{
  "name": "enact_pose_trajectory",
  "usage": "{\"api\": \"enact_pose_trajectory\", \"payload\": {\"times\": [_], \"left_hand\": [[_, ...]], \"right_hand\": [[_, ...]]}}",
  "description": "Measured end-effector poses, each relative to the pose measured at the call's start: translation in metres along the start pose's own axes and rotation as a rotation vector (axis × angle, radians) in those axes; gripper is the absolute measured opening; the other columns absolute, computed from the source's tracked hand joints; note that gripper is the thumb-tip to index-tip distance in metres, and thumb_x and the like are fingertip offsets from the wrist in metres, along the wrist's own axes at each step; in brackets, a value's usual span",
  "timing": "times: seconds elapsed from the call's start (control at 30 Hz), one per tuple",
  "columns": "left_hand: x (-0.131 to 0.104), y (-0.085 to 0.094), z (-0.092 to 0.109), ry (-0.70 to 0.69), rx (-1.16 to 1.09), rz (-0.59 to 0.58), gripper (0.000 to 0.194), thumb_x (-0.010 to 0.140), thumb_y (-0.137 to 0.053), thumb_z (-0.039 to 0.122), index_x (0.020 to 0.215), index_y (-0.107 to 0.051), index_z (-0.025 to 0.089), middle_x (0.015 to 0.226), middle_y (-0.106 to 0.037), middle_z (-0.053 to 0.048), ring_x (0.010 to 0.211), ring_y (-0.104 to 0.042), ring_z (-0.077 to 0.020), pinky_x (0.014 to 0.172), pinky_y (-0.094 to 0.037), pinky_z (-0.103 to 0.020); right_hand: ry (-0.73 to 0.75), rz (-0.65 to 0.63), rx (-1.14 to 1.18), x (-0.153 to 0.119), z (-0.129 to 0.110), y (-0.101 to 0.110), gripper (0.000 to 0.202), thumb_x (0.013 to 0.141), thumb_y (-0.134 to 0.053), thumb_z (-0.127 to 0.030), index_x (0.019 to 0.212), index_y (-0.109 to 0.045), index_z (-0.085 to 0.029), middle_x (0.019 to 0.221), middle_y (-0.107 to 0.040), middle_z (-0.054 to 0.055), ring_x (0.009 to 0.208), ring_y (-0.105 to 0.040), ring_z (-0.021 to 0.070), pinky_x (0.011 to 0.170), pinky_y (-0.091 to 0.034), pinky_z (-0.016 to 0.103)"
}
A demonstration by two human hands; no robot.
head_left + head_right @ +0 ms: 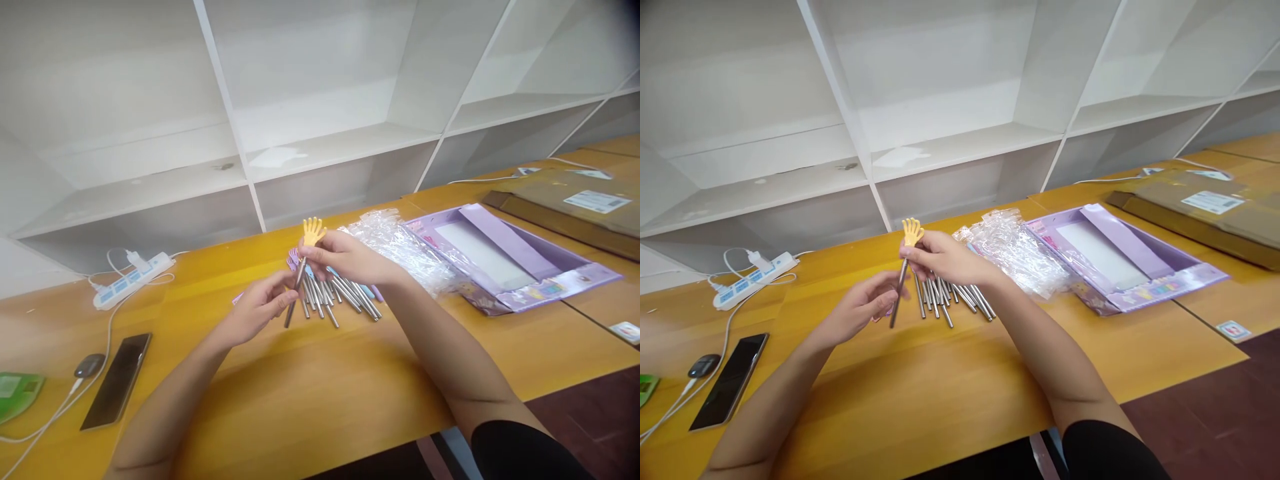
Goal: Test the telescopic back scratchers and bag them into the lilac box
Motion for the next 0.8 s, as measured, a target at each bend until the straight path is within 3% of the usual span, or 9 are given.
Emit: {"api": "enact_pose_trajectory", "payload": {"times": [0.07,0.13,0.23,0.3,0.4,0.5,0.57,0.63,0.8], "left_hand": [[-0.002,-0.002,0.002,0.030,-0.050,-0.069,0.037,0.105,-0.060,0.053,0.114,-0.072,0.019,0.087,-0.071,-0.004,0.061,-0.047,-0.0087,0.055,-0.040,-0.021],[-0.004,0.001,0.003,0.055,-0.119,-0.056,0.037,0.104,-0.061,0.053,0.106,-0.070,0.017,0.079,-0.067,-0.002,0.058,-0.044,-0.0075,0.053,-0.036,-0.020],[-0.005,0.008,0.005,0.044,-0.208,0.055,0.036,0.102,-0.065,0.054,0.101,-0.066,0.018,0.077,-0.065,0.000,0.054,-0.045,-0.0067,0.049,-0.036,-0.019],[-0.006,0.013,0.006,0.024,-0.250,0.127,0.034,0.102,-0.066,0.053,0.100,-0.064,0.019,0.077,-0.065,0.000,0.051,-0.046,-0.0064,0.046,-0.038,-0.019],[-0.006,0.017,0.007,0.011,-0.303,0.175,0.032,0.101,-0.068,0.051,0.105,-0.064,0.020,0.084,-0.068,-0.001,0.051,-0.051,-0.0073,0.044,-0.043,-0.019],[-0.007,0.019,0.009,-0.014,-0.335,0.191,0.032,0.101,-0.068,0.049,0.106,-0.063,0.019,0.091,-0.070,-0.004,0.056,-0.060,-0.0100,0.047,-0.050,-0.022],[-0.008,0.020,0.009,-0.043,-0.350,0.200,0.030,0.102,-0.067,0.048,0.105,-0.063,0.018,0.094,-0.071,-0.005,0.060,-0.062,-0.0109,0.050,-0.053,-0.023],[-0.008,0.021,0.008,-0.071,-0.357,0.217,0.028,0.103,-0.067,0.046,0.105,-0.063,0.019,0.096,-0.071,-0.005,0.062,-0.064,-0.0115,0.053,-0.055,-0.024],[-0.005,0.025,0.007,-0.126,-0.381,0.321,0.028,0.101,-0.070,0.044,0.105,-0.068,0.017,0.096,-0.071,-0.006,0.066,-0.066,-0.0120,0.061,-0.059,-0.026]], "right_hand": [[0.056,-0.012,0.121,0.002,0.000,0.000,0.045,0.101,-0.058,-0.063,0.093,-0.056,-0.019,0.079,-0.065,0.001,0.063,-0.060,0.0115,0.059,-0.047,0.025],[0.051,0.031,0.058,0.005,0.011,0.014,0.045,0.104,-0.051,-0.062,0.101,-0.058,-0.018,0.089,-0.069,0.004,0.068,-0.064,0.0121,0.060,-0.048,0.025],[-0.226,0.127,-0.497,0.011,0.046,0.049,0.046,0.111,-0.036,-0.054,0.105,-0.063,-0.017,0.099,-0.073,0.008,0.086,-0.069,0.0155,0.075,-0.050,0.027],[-0.474,0.110,-0.827,0.015,0.074,0.069,0.042,0.110,-0.043,-0.046,0.100,-0.069,-0.014,0.103,-0.075,0.013,0.100,-0.070,0.0220,0.085,-0.049,0.031],[-0.698,-0.006,-0.939,0.021,0.110,0.078,0.030,0.102,-0.064,-0.037,0.094,-0.073,-0.009,0.105,-0.074,0.018,0.105,-0.071,0.0280,0.089,-0.052,0.036],[-0.810,-0.085,-0.969,0.027,0.132,0.074,0.034,0.102,-0.068,-0.042,0.119,-0.071,-0.013,0.122,-0.071,0.013,0.110,-0.069,0.0230,0.097,-0.058,0.040],[-0.854,-0.107,-0.989,0.029,0.139,0.070,0.040,0.103,-0.067,-0.044,0.130,-0.066,-0.015,0.130,-0.067,0.011,0.113,-0.068,0.0215,0.100,-0.059,0.043],[-0.880,-0.127,-0.998,0.029,0.141,0.068,0.040,0.104,-0.066,-0.045,0.129,-0.067,-0.014,0.128,-0.068,0.011,0.112,-0.068,0.0210,0.099,-0.059,0.043],[-0.833,-0.149,-0.982,0.024,0.118,0.065,0.034,0.103,-0.059,-0.041,0.096,-0.073,-0.011,0.098,-0.074,0.015,0.093,-0.071,0.0239,0.084,-0.053,0.035]]}}
Point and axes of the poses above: each hand's wrist, its own x-axis towards the middle knuckle, its own y-axis out of the back of the hand, z = x × y, the point moved 3 cm from there along x, towards the middle knuckle
